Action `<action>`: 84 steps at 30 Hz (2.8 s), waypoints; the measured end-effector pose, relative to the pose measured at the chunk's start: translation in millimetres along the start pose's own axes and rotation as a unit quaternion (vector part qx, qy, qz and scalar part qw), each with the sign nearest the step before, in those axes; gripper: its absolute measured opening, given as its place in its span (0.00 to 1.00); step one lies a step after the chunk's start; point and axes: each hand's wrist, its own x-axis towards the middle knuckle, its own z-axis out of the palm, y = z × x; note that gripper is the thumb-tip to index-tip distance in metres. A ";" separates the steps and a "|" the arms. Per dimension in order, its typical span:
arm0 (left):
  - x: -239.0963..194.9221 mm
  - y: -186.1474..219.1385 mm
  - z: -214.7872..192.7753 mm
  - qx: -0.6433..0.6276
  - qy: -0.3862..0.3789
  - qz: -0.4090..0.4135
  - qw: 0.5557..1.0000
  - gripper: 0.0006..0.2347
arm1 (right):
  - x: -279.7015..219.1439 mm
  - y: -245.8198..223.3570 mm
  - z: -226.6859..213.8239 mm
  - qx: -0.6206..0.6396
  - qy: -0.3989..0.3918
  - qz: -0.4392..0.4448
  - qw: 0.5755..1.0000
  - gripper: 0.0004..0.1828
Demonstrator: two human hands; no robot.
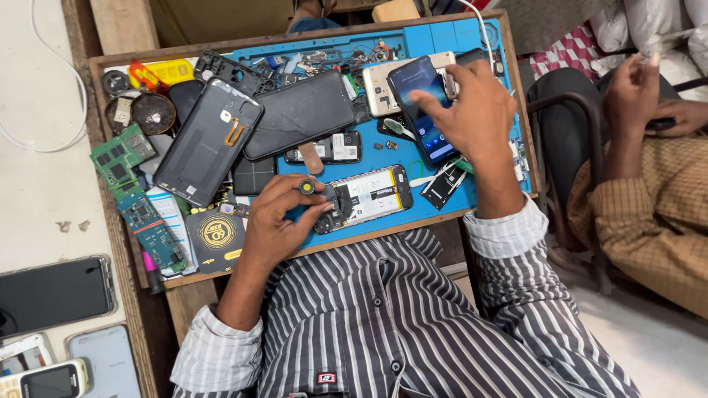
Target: The person uses a yellow screwdriver to work on the internal components of a disassembled smartphone while also operating a second smartphone with the other hand. The person adjusts parts inside the phone chassis and navigates menus on the second device.
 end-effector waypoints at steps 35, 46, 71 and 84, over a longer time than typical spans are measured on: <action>3.4 2.0 0.0 -0.009 -0.007 -0.003 1.000 0.07 | 11.2 32.1 -2.1 0.182 -0.020 -0.201 0.962 0.19; 0.4 0.6 -0.1 0.011 -0.001 -0.004 1.000 0.07 | 6.1 47.4 13.7 0.151 0.015 -0.176 0.972 0.16; 0.6 -0.9 2.4 0.013 -0.002 -0.009 1.000 0.06 | 2.7 39.6 13.4 0.161 0.051 -0.165 0.972 0.16; 1.3 0.7 1.7 0.018 -0.002 -0.008 1.000 0.06 | -3.8 24.8 -1.1 0.160 -0.024 -0.095 0.982 0.21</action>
